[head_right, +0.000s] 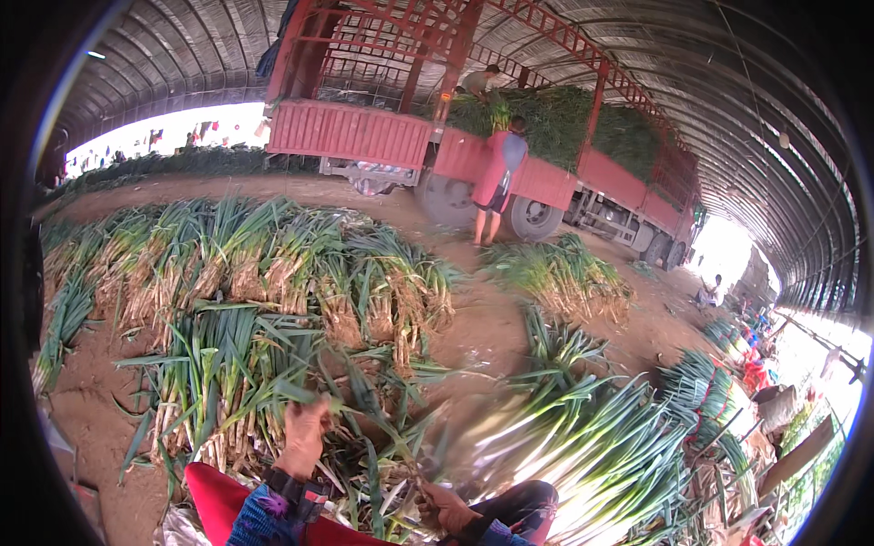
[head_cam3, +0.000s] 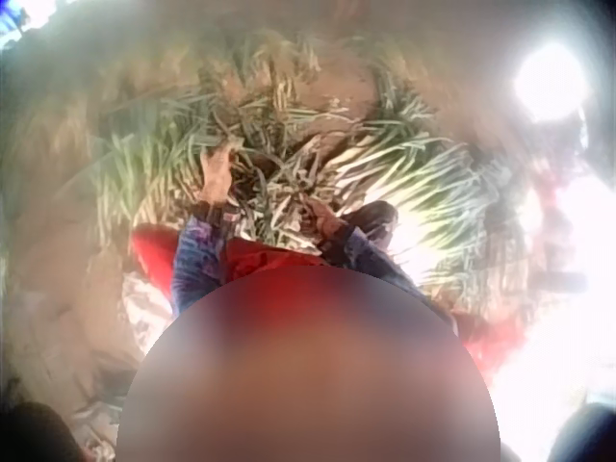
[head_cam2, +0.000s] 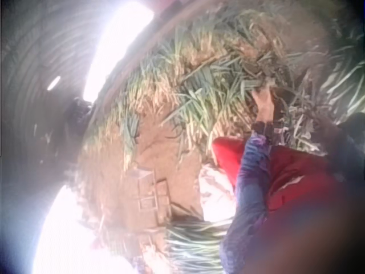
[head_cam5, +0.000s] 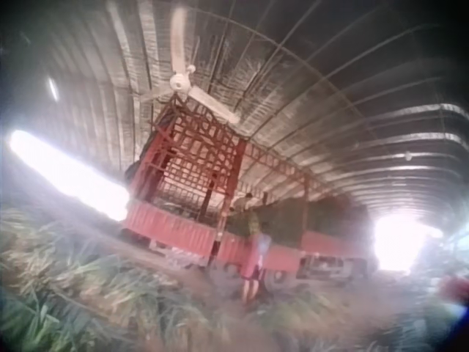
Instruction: The person cleans leeks by hand, peeling away the outer layers of each stalk and placing the cleaned leeks onto a pile on the ground.
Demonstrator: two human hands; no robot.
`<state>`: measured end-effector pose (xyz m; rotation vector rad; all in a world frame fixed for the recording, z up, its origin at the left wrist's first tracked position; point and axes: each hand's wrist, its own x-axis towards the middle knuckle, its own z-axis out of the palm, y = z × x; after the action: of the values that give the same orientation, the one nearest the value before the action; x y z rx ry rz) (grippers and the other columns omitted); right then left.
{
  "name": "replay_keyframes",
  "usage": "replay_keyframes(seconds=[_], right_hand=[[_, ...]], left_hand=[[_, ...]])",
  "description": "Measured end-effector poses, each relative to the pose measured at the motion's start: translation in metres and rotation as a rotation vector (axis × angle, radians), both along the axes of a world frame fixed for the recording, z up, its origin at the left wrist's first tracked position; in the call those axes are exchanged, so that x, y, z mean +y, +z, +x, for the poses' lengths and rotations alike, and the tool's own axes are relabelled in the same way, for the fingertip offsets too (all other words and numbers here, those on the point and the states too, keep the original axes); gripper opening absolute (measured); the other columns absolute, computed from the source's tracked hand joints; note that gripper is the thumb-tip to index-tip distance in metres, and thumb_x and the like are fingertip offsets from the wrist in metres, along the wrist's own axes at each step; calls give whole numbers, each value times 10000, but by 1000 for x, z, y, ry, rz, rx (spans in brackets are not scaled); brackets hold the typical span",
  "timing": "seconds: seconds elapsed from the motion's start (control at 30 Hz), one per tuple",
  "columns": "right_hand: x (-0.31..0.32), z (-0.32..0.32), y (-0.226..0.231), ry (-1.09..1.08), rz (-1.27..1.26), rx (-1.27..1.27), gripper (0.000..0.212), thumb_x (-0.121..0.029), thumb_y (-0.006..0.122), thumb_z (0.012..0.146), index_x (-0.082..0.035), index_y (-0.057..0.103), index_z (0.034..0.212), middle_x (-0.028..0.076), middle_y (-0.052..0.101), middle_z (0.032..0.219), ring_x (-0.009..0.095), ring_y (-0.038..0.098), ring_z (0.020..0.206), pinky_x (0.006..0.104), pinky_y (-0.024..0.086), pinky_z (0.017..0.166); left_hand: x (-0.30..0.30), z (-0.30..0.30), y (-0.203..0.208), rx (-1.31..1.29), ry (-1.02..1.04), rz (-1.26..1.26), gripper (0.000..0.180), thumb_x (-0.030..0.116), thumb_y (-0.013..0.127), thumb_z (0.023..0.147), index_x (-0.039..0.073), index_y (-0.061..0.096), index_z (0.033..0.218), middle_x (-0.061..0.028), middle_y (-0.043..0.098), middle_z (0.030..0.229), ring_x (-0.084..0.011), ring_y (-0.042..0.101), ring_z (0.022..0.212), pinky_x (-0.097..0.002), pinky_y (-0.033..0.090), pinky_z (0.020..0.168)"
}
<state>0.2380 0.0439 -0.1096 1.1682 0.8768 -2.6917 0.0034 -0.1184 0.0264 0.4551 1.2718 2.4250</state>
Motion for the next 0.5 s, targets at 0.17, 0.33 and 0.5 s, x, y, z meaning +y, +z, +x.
replay_keyframes(seconds=[0.17,0.33,0.5], right_hand=[[-3,20,31,37,105,49,241,-219,548,940,-53,598,1108,62,650,912,156,646,854,325,553,777],[-42,52,67,-118,436,182,231,-243,513,952,-60,564,1083,-1,484,674,82,448,558,218,366,476],[-42,59,81,33,754,116,359,-261,493,963,-41,535,1243,-66,510,775,38,429,611,194,323,515]], left_hand=[[2,24,-116,136,-773,-685,395,413,600,865,20,630,893,-59,610,749,-151,583,637,-303,488,568],[37,23,-107,-334,-738,-328,541,574,518,885,58,566,1039,-57,619,908,-201,604,758,-374,504,652],[61,-1,-56,-319,-604,33,460,519,546,894,102,576,1087,-44,623,981,-183,601,908,-368,501,744]])
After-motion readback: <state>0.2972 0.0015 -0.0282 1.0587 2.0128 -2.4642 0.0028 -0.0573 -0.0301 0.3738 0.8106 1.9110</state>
